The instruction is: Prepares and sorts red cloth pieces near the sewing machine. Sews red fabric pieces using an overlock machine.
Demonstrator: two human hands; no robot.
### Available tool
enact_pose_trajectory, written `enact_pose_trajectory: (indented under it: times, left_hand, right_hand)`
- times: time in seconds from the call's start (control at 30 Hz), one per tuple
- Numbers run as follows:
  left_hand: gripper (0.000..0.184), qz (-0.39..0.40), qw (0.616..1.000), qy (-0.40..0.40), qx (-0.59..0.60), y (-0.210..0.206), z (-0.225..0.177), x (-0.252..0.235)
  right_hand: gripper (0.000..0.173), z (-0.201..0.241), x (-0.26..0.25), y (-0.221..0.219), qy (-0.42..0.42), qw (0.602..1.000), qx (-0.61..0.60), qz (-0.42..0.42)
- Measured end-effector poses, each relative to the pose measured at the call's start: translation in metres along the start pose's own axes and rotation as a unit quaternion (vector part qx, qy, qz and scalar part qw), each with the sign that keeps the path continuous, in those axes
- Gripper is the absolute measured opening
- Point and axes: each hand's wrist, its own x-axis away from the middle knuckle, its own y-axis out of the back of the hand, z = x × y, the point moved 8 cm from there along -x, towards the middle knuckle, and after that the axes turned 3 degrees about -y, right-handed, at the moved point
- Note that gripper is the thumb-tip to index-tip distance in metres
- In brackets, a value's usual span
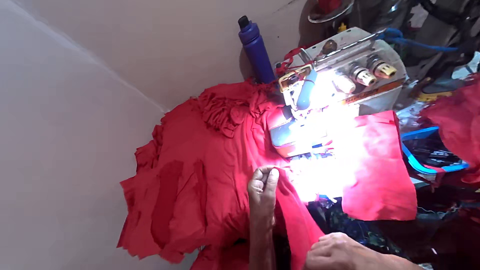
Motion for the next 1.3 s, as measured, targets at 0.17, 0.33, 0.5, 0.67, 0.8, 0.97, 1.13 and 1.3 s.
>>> enact_pose_trajectory:
  times: [0.17,0.33,0.5,0.67,0.8,0.97,1.13,1.3]
  left_hand:
    - [0.009,0.067,0.994,-0.084,0.029,-0.003,-0.008,0.029]
    - [0.012,0.084,0.983,-0.113,0.114,-0.003,-0.019,0.043]
    - [0.015,0.075,0.984,-0.14,0.085,0.002,-0.02,0.05]
    - [0.018,0.076,0.983,-0.137,0.099,0.007,-0.019,0.053]
    - [0.014,0.113,0.968,-0.225,-0.019,0.015,-0.048,0.048]
    - [0.018,0.155,0.933,-0.308,-0.1,0.026,-0.09,0.042]
    - [0.019,0.154,0.931,-0.314,-0.105,0.032,-0.097,0.033]
    - [0.016,0.155,0.933,-0.31,-0.095,0.025,-0.093,0.016]
  right_hand:
    - [0.018,-0.021,-0.015,0.033,-0.066,0.974,0.002,-0.215]
    - [0.016,-0.034,-0.016,0.052,-0.114,0.937,0.035,-0.33]
    - [0.015,-0.04,-0.017,0.052,-0.129,0.933,0.024,-0.336]
    - [0.016,-0.046,-0.019,0.049,-0.144,0.932,-0.057,-0.326]
    - [0.031,-0.048,-0.026,0.043,-0.168,0.955,-0.107,-0.22]
    - [0.02,-0.043,-0.027,0.032,-0.168,0.964,-0.134,-0.155]
    - [0.012,-0.044,-0.02,0.032,-0.15,0.957,-0.154,-0.193]
    - [0.018,-0.043,-0.021,0.045,-0.129,0.967,-0.051,-0.213]
